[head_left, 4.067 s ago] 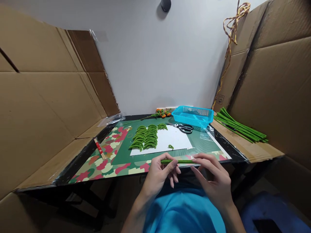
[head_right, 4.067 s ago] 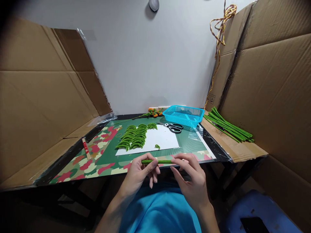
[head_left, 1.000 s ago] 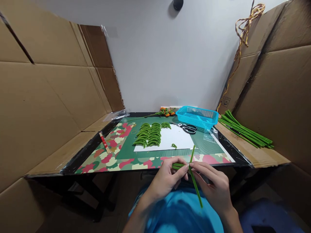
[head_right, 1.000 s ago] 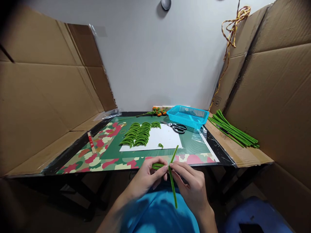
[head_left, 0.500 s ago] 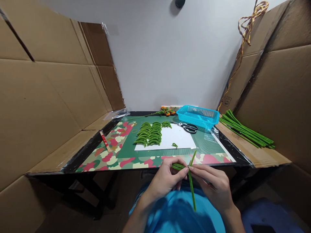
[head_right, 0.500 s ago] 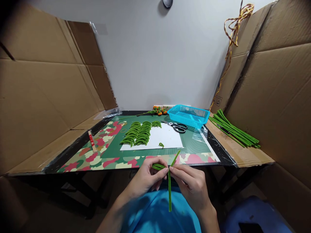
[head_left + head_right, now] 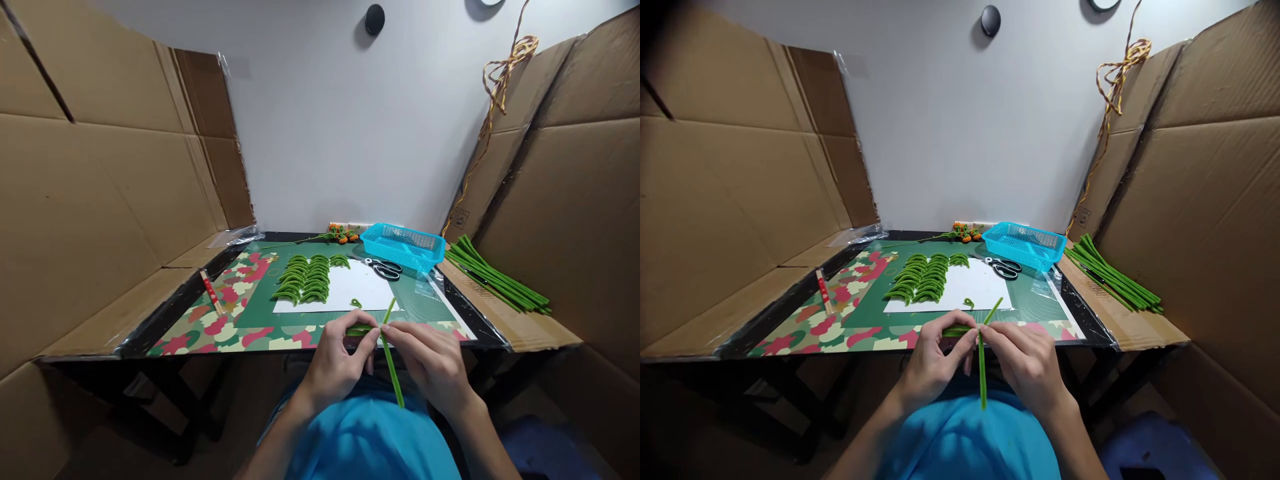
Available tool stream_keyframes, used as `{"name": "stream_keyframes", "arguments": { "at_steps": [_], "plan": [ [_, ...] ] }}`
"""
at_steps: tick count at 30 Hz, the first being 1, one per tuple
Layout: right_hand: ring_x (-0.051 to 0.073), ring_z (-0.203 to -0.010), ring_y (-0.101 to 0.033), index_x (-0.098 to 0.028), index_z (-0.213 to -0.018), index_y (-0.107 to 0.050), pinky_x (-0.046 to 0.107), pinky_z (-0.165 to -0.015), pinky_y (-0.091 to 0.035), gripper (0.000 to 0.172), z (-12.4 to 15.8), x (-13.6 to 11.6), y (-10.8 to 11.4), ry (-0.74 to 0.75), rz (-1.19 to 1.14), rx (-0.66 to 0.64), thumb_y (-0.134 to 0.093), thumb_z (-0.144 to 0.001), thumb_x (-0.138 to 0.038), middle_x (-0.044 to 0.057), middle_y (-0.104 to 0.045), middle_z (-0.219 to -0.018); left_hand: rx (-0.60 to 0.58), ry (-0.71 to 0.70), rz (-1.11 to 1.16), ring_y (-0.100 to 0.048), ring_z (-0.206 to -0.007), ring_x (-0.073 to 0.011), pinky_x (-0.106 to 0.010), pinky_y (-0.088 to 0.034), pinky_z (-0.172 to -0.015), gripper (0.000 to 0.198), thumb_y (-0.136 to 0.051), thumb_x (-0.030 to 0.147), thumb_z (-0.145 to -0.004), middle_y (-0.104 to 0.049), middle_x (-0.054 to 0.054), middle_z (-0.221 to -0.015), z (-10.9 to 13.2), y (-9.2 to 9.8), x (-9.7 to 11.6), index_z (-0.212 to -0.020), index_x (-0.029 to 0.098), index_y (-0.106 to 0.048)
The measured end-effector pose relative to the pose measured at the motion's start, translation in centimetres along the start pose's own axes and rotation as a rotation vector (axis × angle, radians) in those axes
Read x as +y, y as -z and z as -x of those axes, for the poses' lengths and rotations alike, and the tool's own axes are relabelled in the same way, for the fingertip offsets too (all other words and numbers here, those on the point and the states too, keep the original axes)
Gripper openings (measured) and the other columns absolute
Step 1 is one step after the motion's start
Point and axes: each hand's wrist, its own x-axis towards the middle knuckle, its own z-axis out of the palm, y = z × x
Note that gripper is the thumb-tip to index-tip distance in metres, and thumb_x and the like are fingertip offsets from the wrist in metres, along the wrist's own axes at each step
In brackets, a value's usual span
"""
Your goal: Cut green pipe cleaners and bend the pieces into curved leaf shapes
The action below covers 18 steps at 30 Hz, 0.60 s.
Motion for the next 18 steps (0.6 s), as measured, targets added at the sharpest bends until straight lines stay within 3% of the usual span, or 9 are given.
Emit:
{"name": "stream_keyframes", "arguments": {
  "at_steps": [4,7,10,18],
  "plan": [
    [0.017,-0.075,-0.077,-0.018,-0.108,-0.077,0.024,-0.064,-0.055,0.023,-1.5,0.6,-0.6,-0.088,-0.186,-0.02,-0.056,-0.102,-0.008,0.007,-0.081,-0.094,0.101,-0.187,-0.164,-0.059,-0.056,-0.0103,-0.021,-0.05,-0.058,0.011,-0.061,0.028,-0.103,-0.06,0.002,-0.073,-0.3,0.3,0.1,-0.099,0.018,-0.064],
    [0.015,-0.068,-0.074,-0.02,-0.102,-0.079,0.023,-0.06,-0.054,0.02,-2.5,0.7,-1.2,-0.272,-0.461,-0.052,-0.061,-0.101,-0.012,0.005,-0.078,-0.085,0.138,-0.418,-0.349,-0.064,-0.066,-0.012,-0.022,-0.051,-0.067,0.005,-0.06,0.016,-0.101,-0.064,0.0,-0.079,-0.7,1.1,-0.4,-0.101,0.019,-0.064],
    [0.013,-0.057,-0.066,-0.02,-0.091,-0.081,0.021,-0.053,-0.05,0.017,-3.7,0.6,-1.2,-0.463,-0.659,-0.119,-0.066,-0.101,-0.021,0.002,-0.072,-0.071,0.142,-0.633,-0.508,-0.065,-0.073,-0.0132,-0.022,-0.05,-0.068,0.014,-0.06,0.008,-0.097,-0.067,-0.003,-0.087,-1.1,2.2,-1.0,-0.106,0.019,-0.062],
    [0.011,-0.045,-0.053,-0.014,-0.066,-0.072,0.021,-0.042,-0.039,0.044,-5.2,2.0,-0.7,-0.799,-0.998,-0.441,-0.081,-0.087,-0.051,0.001,-0.06,-0.055,0.02,-0.84,-0.777,-0.059,-0.067,-0.0155,-0.026,-0.044,-0.062,0.021,-0.052,0.0,-0.096,-0.064,-0.003,-0.079,-1.7,3.2,-0.7,-0.106,0.017,-0.06]
  ]
}}
